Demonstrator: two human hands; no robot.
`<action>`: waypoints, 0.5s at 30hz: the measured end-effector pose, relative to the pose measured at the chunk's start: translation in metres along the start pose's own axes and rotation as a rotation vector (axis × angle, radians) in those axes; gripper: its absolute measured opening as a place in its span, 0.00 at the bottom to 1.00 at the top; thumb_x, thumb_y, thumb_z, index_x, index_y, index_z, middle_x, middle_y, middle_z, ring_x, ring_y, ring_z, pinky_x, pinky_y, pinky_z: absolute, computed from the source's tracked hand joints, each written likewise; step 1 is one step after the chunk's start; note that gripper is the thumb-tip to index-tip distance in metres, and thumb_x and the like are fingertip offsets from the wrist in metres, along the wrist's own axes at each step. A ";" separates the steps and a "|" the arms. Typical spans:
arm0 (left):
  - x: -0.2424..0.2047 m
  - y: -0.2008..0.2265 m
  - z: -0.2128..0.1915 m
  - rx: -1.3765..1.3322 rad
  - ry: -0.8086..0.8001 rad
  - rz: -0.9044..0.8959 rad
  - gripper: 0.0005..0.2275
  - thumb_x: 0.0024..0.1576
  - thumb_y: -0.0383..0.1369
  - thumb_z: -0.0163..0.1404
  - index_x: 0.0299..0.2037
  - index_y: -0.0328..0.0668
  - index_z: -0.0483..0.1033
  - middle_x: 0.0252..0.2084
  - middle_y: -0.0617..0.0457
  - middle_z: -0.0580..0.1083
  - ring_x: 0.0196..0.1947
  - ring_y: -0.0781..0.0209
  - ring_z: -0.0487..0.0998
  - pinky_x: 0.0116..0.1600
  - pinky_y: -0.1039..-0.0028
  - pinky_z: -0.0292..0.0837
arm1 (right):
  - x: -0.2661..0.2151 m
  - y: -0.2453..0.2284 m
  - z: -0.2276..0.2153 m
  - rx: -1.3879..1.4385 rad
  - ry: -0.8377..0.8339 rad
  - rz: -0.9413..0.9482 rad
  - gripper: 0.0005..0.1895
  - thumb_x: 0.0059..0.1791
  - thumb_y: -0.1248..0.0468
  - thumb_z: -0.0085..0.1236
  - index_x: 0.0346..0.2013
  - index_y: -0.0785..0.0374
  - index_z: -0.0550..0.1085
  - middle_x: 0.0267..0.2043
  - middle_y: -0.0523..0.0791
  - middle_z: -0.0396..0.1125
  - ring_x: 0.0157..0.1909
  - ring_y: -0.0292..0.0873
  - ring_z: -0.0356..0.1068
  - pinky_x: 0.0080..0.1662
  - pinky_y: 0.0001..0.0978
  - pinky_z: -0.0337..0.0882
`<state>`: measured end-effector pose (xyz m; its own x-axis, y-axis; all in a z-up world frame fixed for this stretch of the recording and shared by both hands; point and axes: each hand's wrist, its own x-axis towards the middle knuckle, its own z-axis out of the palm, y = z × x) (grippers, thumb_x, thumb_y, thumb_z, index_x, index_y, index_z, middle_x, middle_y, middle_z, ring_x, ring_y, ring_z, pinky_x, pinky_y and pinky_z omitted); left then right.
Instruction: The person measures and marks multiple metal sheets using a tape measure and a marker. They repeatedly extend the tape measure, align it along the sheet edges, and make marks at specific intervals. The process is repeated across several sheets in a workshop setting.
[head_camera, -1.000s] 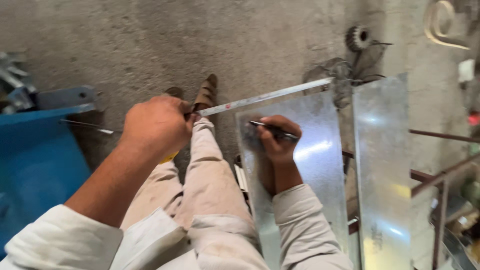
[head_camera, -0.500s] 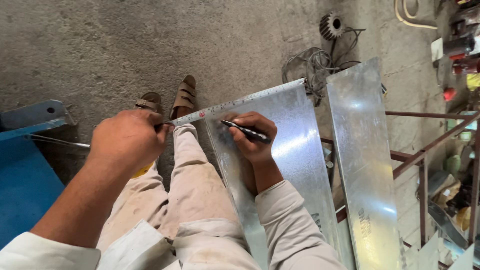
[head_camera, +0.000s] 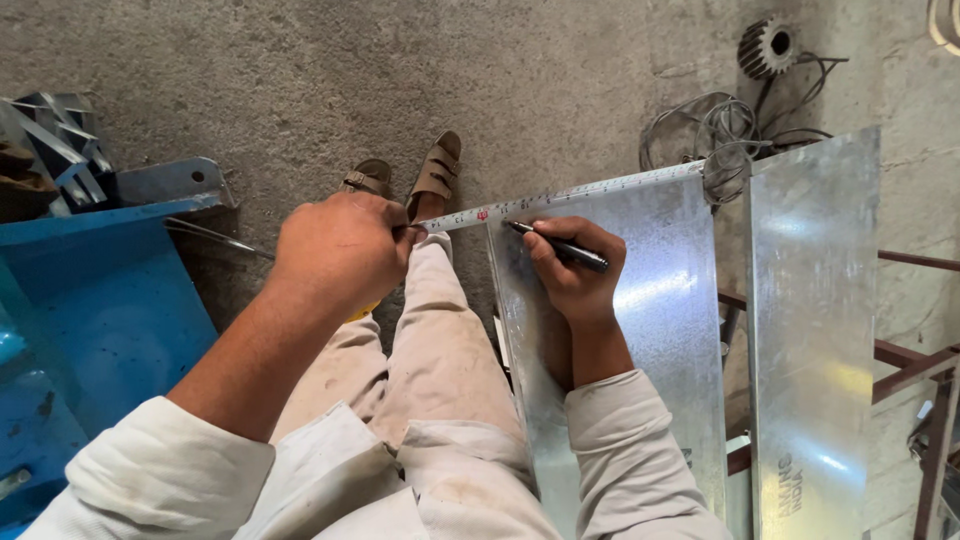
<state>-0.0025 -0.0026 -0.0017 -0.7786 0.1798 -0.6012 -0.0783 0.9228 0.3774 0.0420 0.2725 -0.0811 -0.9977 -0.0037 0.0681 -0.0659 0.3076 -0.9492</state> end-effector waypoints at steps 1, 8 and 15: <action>0.000 -0.001 0.000 0.007 -0.015 0.000 0.15 0.59 0.48 0.49 0.47 0.55 0.83 0.44 0.48 0.79 0.46 0.46 0.80 0.50 0.55 0.75 | 0.001 -0.001 0.000 -0.013 0.001 -0.002 0.05 0.49 0.74 0.67 0.38 0.70 0.78 0.37 0.45 0.75 0.38 0.32 0.72 0.42 0.22 0.73; 0.001 -0.003 0.003 0.011 0.014 0.045 0.15 0.60 0.47 0.49 0.44 0.52 0.84 0.42 0.49 0.80 0.46 0.46 0.80 0.50 0.55 0.73 | 0.004 -0.006 0.002 -0.008 -0.017 -0.006 0.04 0.51 0.73 0.66 0.40 0.71 0.78 0.38 0.46 0.76 0.37 0.32 0.73 0.40 0.22 0.72; 0.001 -0.004 0.004 -0.008 0.023 0.051 0.14 0.60 0.46 0.48 0.46 0.56 0.83 0.41 0.49 0.79 0.45 0.48 0.80 0.50 0.54 0.72 | 0.005 -0.006 0.002 -0.012 -0.021 0.016 0.03 0.52 0.73 0.65 0.39 0.71 0.78 0.34 0.46 0.75 0.33 0.31 0.71 0.36 0.21 0.70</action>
<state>-0.0003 -0.0046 -0.0062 -0.7955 0.2183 -0.5652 -0.0434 0.9099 0.4125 0.0377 0.2686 -0.0756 -0.9987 -0.0186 0.0464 -0.0499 0.3192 -0.9464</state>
